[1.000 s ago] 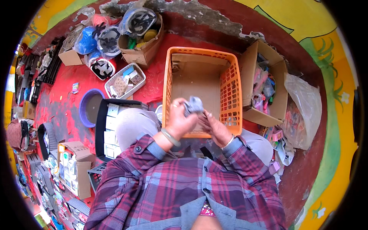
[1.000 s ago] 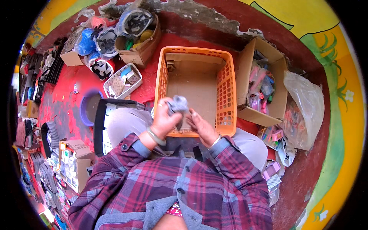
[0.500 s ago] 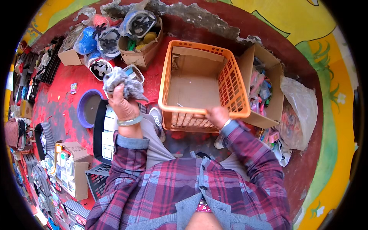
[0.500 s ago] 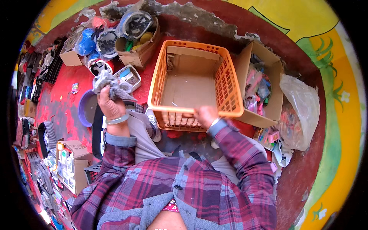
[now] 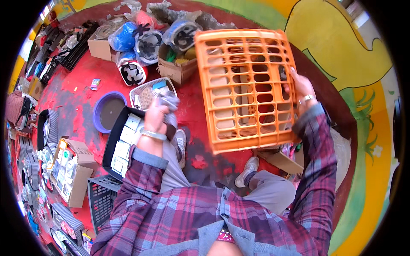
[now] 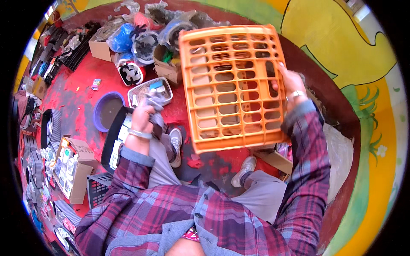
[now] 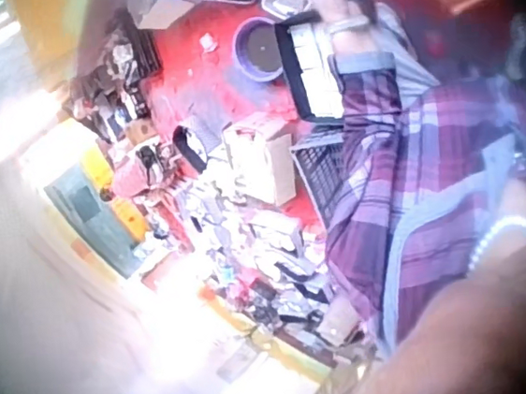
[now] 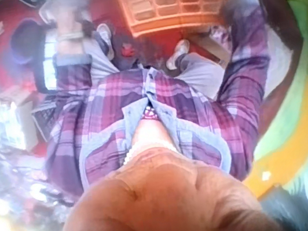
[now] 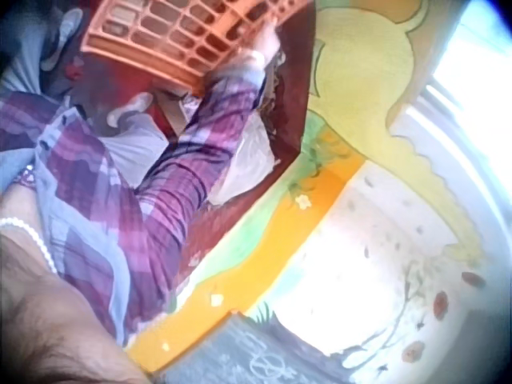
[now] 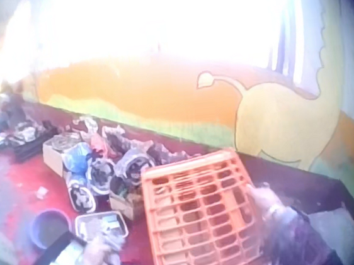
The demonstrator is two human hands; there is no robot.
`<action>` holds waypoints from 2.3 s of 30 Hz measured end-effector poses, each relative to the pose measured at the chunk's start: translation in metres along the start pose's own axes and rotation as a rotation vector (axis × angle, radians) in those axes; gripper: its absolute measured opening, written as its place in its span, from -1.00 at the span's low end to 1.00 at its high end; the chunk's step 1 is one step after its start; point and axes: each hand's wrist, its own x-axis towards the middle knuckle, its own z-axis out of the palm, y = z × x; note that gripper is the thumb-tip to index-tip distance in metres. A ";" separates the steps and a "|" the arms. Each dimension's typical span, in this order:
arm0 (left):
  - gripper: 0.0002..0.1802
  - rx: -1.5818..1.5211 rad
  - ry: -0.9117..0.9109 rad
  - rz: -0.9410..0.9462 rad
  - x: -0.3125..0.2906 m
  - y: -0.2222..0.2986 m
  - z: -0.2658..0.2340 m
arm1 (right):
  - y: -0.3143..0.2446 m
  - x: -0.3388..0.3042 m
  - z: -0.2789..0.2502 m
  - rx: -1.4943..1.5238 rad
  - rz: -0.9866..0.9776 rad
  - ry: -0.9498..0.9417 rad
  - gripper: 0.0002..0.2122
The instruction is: The person wipes a yellow plastic component with a cloth, places small metal parts into an orange plastic basket, and packs a pink plastic object into a clear bag.
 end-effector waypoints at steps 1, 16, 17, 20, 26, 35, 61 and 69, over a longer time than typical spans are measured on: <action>-0.34 0.005 -0.185 -0.050 -0.011 0.005 0.018 | 0.013 -0.004 -0.009 0.104 0.019 -0.011 -0.65; -0.63 0.961 -0.753 0.529 -0.055 0.069 0.133 | 0.180 -0.110 0.018 1.148 0.012 0.171 -0.63; -0.62 1.070 -0.811 0.575 -0.058 0.072 0.144 | 0.180 -0.118 0.028 1.237 0.030 0.214 -0.60; -0.69 1.038 -0.871 0.605 -0.057 0.049 0.152 | 0.218 -0.140 0.052 1.285 0.064 0.176 -0.53; -0.74 1.021 -1.007 0.123 -0.014 -0.029 0.145 | 0.317 -0.167 0.071 1.240 0.304 0.398 -0.55; -0.78 1.140 -1.018 0.280 -0.025 -0.013 0.158 | 0.343 -0.155 0.066 1.188 0.332 0.365 -0.53; -0.27 0.313 -0.588 -0.138 0.007 -0.016 0.092 | 0.180 -0.122 0.009 0.703 0.209 0.457 -0.61; -0.53 0.074 0.055 -0.431 -0.098 -0.130 0.055 | 0.089 -0.080 -0.009 0.106 0.015 0.142 -0.72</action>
